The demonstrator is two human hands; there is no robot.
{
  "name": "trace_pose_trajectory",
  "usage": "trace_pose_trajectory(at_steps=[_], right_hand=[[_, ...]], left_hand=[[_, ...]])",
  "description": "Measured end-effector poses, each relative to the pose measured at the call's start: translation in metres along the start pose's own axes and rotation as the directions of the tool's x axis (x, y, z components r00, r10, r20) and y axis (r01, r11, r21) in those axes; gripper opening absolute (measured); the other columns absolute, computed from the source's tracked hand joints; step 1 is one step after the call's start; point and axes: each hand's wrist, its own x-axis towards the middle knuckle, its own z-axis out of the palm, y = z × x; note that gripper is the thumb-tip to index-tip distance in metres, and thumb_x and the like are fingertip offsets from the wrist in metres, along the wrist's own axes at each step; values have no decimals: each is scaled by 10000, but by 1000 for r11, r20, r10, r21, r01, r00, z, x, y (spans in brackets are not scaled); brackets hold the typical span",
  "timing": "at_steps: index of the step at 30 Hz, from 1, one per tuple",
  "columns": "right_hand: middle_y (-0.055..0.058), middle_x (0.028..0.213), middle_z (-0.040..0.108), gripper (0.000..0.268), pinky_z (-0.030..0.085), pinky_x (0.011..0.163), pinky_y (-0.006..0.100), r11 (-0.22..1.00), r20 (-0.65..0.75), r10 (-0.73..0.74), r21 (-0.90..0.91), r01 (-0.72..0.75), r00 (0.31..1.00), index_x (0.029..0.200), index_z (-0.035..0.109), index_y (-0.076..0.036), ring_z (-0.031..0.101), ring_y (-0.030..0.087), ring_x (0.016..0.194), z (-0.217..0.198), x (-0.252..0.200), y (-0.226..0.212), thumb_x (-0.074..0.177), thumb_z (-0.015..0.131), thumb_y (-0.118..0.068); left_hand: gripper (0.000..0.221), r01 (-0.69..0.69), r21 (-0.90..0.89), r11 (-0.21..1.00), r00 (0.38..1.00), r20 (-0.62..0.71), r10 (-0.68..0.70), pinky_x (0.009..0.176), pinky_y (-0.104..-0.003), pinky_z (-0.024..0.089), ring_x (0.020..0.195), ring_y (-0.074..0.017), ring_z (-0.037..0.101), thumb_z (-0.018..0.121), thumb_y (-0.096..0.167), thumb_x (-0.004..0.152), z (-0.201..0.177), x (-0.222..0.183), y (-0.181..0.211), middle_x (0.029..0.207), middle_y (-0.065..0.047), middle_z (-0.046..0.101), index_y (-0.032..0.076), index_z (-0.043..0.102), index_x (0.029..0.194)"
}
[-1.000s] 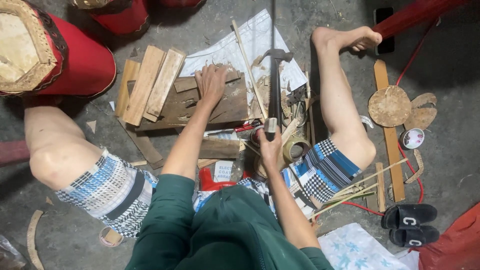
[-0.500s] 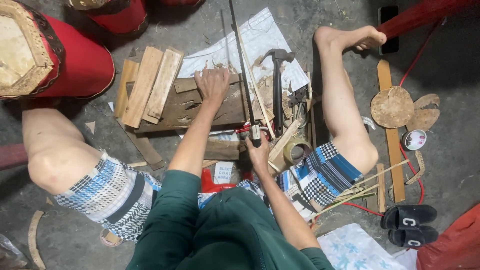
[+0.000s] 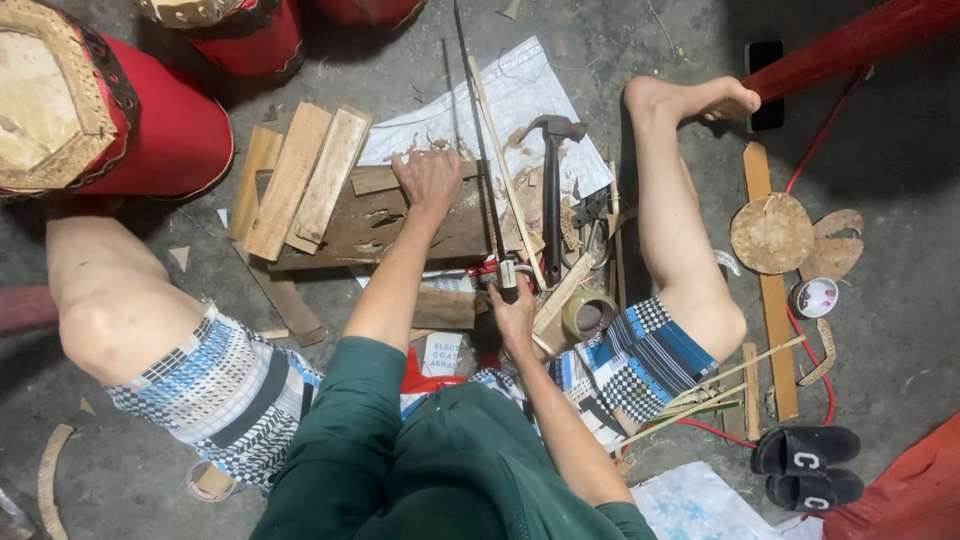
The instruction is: The person is using a hand saw to cut thin strips of wood from a larger block while sitting on the floor.
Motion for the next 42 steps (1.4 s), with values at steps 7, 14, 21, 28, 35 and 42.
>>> trace_pose_trajectory(at_steps=[7, 14, 21, 28, 35, 42], right_hand=[[102, 844, 702, 259, 505, 735, 385, 1000, 6, -15, -27, 15, 1000, 1009, 697, -222, 641, 259, 833, -4, -6, -12, 776, 809, -237], [160, 895, 692, 286, 499, 772, 426, 999, 1, -38, -39, 38, 999, 1034, 679, -194, 650, 319, 888, -9, -20, -30, 777, 803, -220], [166, 967, 698, 297, 497, 844, 450, 999, 8, -1, -34, 1, 1000, 1079, 691, -219, 661, 347, 975, -10, -20, -26, 799, 785, -238], [165, 987, 704, 324, 500, 860, 457, 999, 3, 8, -40, -8, 1000, 1099, 697, -218, 669, 353, 1004, -4, -17, -18, 789, 793, -218], [124, 866, 715, 223, 506, 785, 437, 997, 46, 19, -71, -16, 999, 1000, 710, -210, 679, 307, 889, 6, -6, -22, 781, 746, -187], [151, 927, 729, 240, 516, 815, 437, 996, 72, 42, -86, -36, 997, 1044, 706, -216, 690, 341, 952, -5, -19, -38, 808, 754, -219]], left_hand=[[510, 67, -5, 998, 986, 155, -65, 899, -603, 298, 796, -354, 730, 411, 316, 982, -4, 6, 3, 682, -145, 750, 109, 778, 694], [497, 68, 1, 998, 986, 150, -68, 880, -579, 312, 772, -328, 734, 403, 303, 971, -9, 7, 4, 664, -121, 746, 132, 783, 700], [364, 101, -42, 994, 990, 100, -97, 854, -573, 345, 809, -362, 726, 509, 272, 885, -12, 9, 7, 740, -165, 749, 83, 781, 734], [516, 175, 6, 985, 972, 157, -174, 913, -579, 296, 794, -315, 753, 381, 336, 980, -11, 9, 11, 695, -109, 758, 117, 784, 745], [392, 84, -23, 996, 994, -67, -86, 782, -527, 331, 604, -321, 711, 500, 267, 893, -12, 6, 12, 552, -112, 683, 133, 734, 609], [391, 120, -34, 992, 990, 85, -117, 843, -531, 306, 713, -324, 739, 476, 266, 915, 5, 7, 7, 626, -112, 727, 151, 767, 680]])
